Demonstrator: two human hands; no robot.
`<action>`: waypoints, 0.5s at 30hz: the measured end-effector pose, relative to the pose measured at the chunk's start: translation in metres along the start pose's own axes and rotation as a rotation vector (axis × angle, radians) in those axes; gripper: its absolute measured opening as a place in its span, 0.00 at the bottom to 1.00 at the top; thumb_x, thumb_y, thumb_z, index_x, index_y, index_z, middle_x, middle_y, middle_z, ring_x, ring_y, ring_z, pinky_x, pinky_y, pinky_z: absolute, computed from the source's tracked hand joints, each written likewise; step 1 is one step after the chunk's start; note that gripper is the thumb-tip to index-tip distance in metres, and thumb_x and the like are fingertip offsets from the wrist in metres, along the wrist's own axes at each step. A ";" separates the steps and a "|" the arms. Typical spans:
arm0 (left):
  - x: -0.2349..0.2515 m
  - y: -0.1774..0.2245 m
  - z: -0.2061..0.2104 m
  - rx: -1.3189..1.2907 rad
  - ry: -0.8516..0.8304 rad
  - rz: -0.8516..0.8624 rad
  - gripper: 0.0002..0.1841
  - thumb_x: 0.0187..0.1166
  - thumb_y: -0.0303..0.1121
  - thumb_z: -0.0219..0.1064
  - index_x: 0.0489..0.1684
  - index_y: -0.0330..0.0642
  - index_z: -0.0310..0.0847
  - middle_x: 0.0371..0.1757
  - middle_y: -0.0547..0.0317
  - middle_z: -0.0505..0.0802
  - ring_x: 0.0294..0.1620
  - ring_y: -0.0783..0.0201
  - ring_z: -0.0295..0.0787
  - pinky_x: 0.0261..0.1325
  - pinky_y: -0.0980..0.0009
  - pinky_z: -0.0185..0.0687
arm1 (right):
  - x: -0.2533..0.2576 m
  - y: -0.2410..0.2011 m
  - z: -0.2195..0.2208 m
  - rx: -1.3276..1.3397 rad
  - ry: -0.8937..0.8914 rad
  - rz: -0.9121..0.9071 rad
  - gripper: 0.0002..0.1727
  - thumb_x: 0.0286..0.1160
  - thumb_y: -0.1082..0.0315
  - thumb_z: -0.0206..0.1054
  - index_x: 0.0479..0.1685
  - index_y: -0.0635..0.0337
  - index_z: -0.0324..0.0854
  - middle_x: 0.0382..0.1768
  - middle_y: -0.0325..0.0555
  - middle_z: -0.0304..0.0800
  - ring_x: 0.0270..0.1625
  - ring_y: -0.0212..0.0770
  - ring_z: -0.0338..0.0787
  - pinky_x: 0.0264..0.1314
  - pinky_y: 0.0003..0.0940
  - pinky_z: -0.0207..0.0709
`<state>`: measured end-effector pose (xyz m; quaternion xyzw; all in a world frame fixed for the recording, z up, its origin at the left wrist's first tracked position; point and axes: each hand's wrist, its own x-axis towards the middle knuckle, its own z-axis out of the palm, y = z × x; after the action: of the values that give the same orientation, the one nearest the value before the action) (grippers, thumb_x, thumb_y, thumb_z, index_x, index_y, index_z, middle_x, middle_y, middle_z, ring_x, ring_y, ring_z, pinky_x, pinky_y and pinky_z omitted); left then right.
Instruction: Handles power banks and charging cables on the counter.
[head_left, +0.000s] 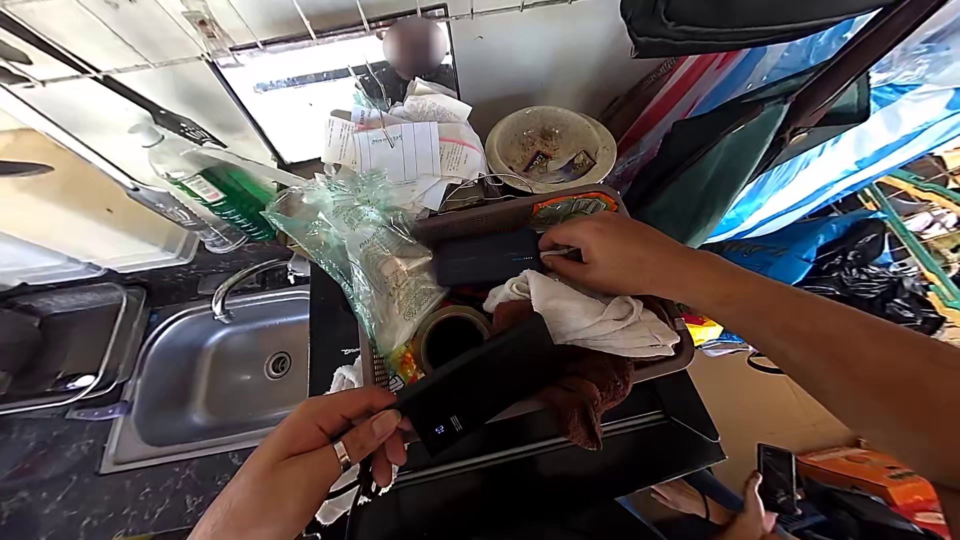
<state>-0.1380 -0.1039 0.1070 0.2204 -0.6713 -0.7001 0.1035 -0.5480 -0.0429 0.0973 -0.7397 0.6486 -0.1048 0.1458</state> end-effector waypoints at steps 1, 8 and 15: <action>0.000 0.000 0.000 0.001 0.005 -0.003 0.17 0.91 0.45 0.57 0.51 0.44 0.89 0.36 0.57 0.95 0.30 0.65 0.93 0.34 0.70 0.94 | 0.000 0.000 0.001 0.011 0.010 -0.001 0.13 0.83 0.54 0.63 0.48 0.47 0.90 0.36 0.36 0.92 0.40 0.37 0.90 0.44 0.45 0.84; 0.000 -0.002 -0.001 -0.008 0.000 0.013 0.17 0.91 0.45 0.57 0.51 0.43 0.89 0.36 0.56 0.95 0.30 0.65 0.93 0.34 0.70 0.93 | -0.001 0.013 0.006 -0.014 0.029 -0.056 0.16 0.83 0.45 0.62 0.49 0.37 0.93 0.41 0.30 0.95 0.46 0.35 0.93 0.50 0.48 0.86; 0.000 -0.002 0.001 -0.025 0.014 0.021 0.17 0.90 0.45 0.58 0.50 0.43 0.89 0.36 0.58 0.95 0.30 0.66 0.93 0.34 0.71 0.93 | -0.025 -0.049 -0.030 -0.103 0.195 -0.088 0.28 0.87 0.41 0.54 0.71 0.47 0.86 0.71 0.49 0.83 0.76 0.54 0.79 0.79 0.60 0.69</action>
<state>-0.1383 -0.1024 0.1050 0.2169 -0.6641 -0.7056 0.1184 -0.5168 -0.0146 0.1435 -0.7603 0.6309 -0.1492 0.0388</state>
